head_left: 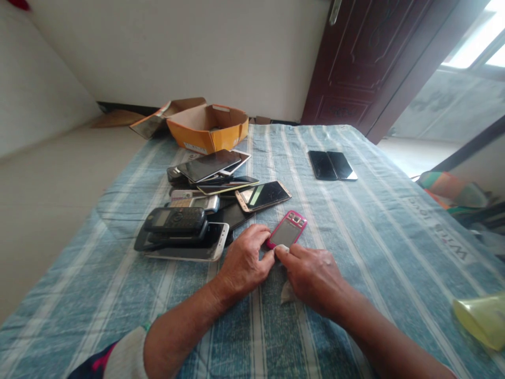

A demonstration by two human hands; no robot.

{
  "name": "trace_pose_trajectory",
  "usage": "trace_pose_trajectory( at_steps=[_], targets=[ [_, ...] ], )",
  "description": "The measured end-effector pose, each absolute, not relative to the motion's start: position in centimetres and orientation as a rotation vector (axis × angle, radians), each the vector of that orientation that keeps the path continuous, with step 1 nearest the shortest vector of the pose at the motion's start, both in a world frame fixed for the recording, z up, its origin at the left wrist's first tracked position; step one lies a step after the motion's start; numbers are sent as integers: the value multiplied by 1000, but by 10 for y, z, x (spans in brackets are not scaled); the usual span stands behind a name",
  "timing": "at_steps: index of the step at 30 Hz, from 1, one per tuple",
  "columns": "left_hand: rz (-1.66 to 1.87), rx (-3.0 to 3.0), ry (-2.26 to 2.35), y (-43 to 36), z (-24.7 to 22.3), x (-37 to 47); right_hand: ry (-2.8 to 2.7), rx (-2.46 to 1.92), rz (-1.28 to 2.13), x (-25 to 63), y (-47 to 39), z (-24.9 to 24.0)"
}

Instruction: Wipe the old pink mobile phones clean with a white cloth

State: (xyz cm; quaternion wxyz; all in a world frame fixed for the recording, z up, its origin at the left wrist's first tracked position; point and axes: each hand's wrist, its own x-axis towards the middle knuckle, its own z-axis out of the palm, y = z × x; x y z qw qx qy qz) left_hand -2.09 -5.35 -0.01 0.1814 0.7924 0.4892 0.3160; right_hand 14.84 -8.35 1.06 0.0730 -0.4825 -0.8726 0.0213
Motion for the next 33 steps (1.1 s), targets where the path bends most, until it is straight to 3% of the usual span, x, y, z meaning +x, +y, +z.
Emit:
trace_pose_trajectory(
  at_steps=[12,23,33],
  targets=[
    [902,2224,1369,-53,0,-20,-2531,-1446,211,160,-83,21],
    [879,2239,1392,-53,-1,-19,-2588,-1404,27,149,-86,8],
    [875,2220,1394,-54,0,-20,-2511,-1486,387,153,-85,18]
  ],
)
